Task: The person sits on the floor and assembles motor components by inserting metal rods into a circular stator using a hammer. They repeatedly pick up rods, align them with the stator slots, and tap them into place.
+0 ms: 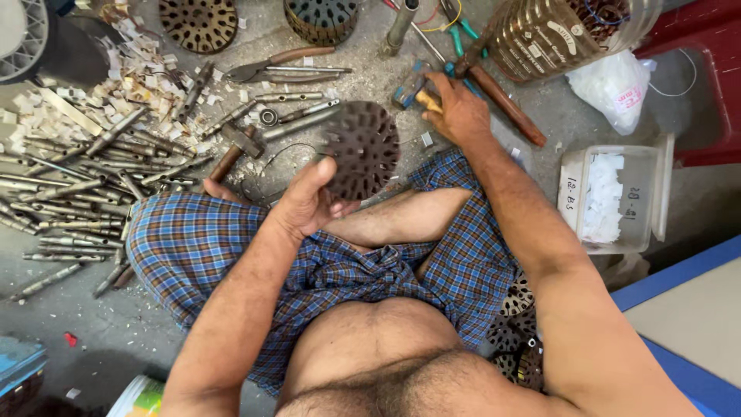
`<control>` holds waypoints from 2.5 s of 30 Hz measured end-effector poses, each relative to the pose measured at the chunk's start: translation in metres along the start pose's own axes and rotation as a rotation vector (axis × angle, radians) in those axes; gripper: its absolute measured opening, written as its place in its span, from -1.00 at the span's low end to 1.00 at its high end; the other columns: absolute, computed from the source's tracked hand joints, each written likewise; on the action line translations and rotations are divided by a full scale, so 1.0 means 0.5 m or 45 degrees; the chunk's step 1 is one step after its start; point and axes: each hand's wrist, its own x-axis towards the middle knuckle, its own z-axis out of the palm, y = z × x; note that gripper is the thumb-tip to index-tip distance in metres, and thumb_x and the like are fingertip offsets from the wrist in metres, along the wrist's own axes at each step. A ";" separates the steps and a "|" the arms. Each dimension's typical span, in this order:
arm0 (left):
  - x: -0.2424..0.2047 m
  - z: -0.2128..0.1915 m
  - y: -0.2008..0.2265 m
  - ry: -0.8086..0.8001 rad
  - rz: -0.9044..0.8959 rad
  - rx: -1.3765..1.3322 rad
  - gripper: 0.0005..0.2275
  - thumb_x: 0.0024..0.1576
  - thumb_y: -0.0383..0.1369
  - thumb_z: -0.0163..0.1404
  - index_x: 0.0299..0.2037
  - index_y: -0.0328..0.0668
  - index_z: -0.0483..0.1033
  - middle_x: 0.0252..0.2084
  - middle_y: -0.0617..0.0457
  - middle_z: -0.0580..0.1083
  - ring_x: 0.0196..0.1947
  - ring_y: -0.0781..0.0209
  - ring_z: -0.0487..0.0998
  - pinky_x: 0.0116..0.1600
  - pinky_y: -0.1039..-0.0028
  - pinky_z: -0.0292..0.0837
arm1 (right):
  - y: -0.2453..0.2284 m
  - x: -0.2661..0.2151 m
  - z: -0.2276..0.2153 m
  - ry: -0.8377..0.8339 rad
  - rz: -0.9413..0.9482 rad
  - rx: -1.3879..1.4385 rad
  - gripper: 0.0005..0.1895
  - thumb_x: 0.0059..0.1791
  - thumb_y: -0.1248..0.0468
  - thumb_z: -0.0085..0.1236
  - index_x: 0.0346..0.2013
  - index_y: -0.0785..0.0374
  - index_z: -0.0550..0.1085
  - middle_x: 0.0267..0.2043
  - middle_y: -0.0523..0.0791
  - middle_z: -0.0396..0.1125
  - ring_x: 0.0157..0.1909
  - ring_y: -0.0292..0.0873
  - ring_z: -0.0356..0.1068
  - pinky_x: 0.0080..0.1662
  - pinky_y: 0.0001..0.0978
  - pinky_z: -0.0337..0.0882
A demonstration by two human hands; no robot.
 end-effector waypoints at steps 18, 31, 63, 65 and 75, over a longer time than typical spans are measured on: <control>0.102 -0.036 0.004 0.698 0.403 0.542 -0.78 0.02 -0.25 0.34 -0.24 -0.07 0.59 -0.45 0.24 0.54 -0.65 0.53 0.40 -0.67 0.68 0.13 | -0.205 -0.066 0.048 0.153 0.148 2.478 -0.74 0.07 0.35 0.29 0.01 0.42 0.55 0.03 -0.08 0.46 0.09 -0.15 0.43 0.21 -0.23 0.42; 0.112 -0.043 0.014 0.718 0.431 0.536 -0.74 0.00 -0.27 0.34 -0.17 -0.10 0.60 -0.39 0.21 0.57 -0.60 0.54 0.45 -0.68 0.70 0.14 | -0.183 -0.034 0.070 0.010 0.290 2.555 -0.71 -0.02 0.50 0.31 -0.01 0.35 0.53 -0.04 -0.04 0.50 0.00 -0.16 0.48 0.14 -0.25 0.48; 0.131 -0.072 0.007 0.988 0.490 0.665 -0.74 0.20 -0.12 0.15 -0.30 -0.15 0.56 -0.53 0.16 0.50 -0.75 0.47 0.33 -0.72 0.63 0.12 | -0.186 -0.011 0.075 -0.136 0.611 1.948 -0.81 0.05 0.28 0.19 -0.13 0.36 0.54 -0.30 -0.15 0.47 -0.37 -0.31 0.46 -0.38 -0.41 0.53; 0.137 -0.074 0.004 0.829 0.618 0.633 -0.81 0.13 -0.30 0.25 -0.21 -0.23 0.58 -0.33 0.09 0.59 -0.46 0.42 0.53 -0.36 0.59 0.46 | -0.187 -0.011 0.081 -0.132 0.600 1.912 -0.79 0.07 0.28 0.17 -0.09 0.38 0.54 -0.27 -0.13 0.49 -0.35 -0.30 0.48 -0.36 -0.40 0.54; 0.146 -0.099 -0.008 0.817 0.577 0.872 -0.75 0.02 -0.51 0.33 -0.14 -0.34 0.57 -0.20 0.01 0.63 -0.27 0.34 0.61 -0.10 0.50 0.59 | -0.161 -0.012 0.112 -0.063 0.540 1.690 -0.63 0.04 0.36 0.22 0.12 0.46 0.49 -0.04 -0.03 0.53 -0.09 -0.25 0.51 -0.07 -0.44 0.54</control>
